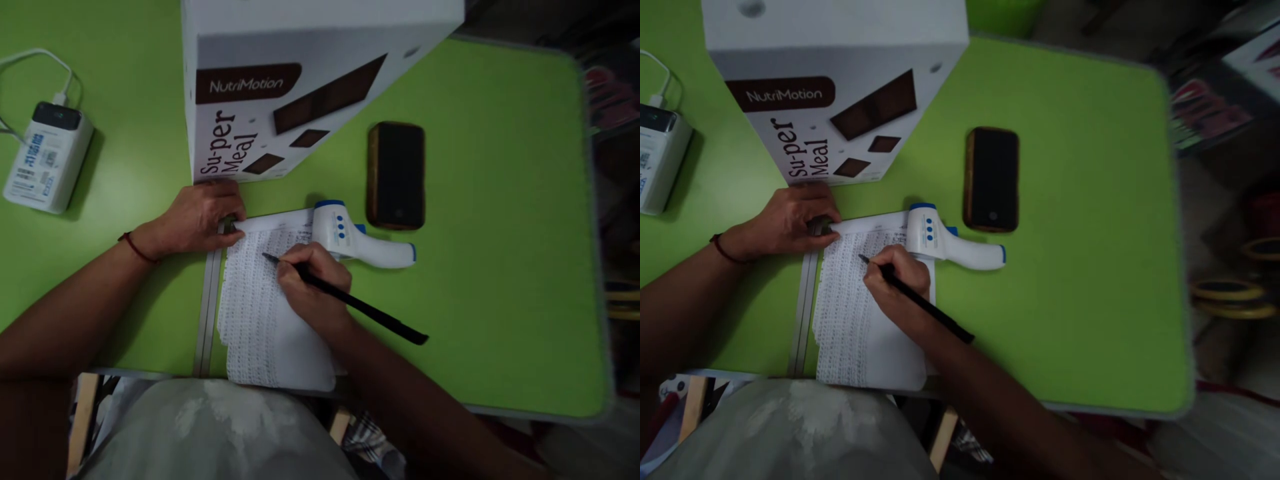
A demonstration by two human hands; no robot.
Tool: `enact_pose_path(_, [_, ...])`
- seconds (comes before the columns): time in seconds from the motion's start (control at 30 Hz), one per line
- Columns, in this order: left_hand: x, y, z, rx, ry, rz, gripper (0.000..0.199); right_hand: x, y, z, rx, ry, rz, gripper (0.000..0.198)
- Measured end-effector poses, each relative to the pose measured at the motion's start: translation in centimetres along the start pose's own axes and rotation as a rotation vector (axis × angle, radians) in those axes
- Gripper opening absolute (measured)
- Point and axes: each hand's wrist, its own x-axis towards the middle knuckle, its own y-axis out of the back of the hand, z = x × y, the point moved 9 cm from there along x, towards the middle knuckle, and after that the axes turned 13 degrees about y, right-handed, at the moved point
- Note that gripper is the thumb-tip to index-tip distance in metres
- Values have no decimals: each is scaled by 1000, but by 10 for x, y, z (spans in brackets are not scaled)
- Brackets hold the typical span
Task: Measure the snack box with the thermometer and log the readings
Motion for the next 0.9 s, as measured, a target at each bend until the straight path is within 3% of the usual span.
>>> enact_pose_path(0.7, [1, -2, -1, 17, 9, -28, 20, 1, -7, -6, 17, 43, -115, 12])
enact_pose_path(0.9, [0, 0, 1, 2, -8, -6, 20, 1, -6, -9, 8, 96, -88, 13])
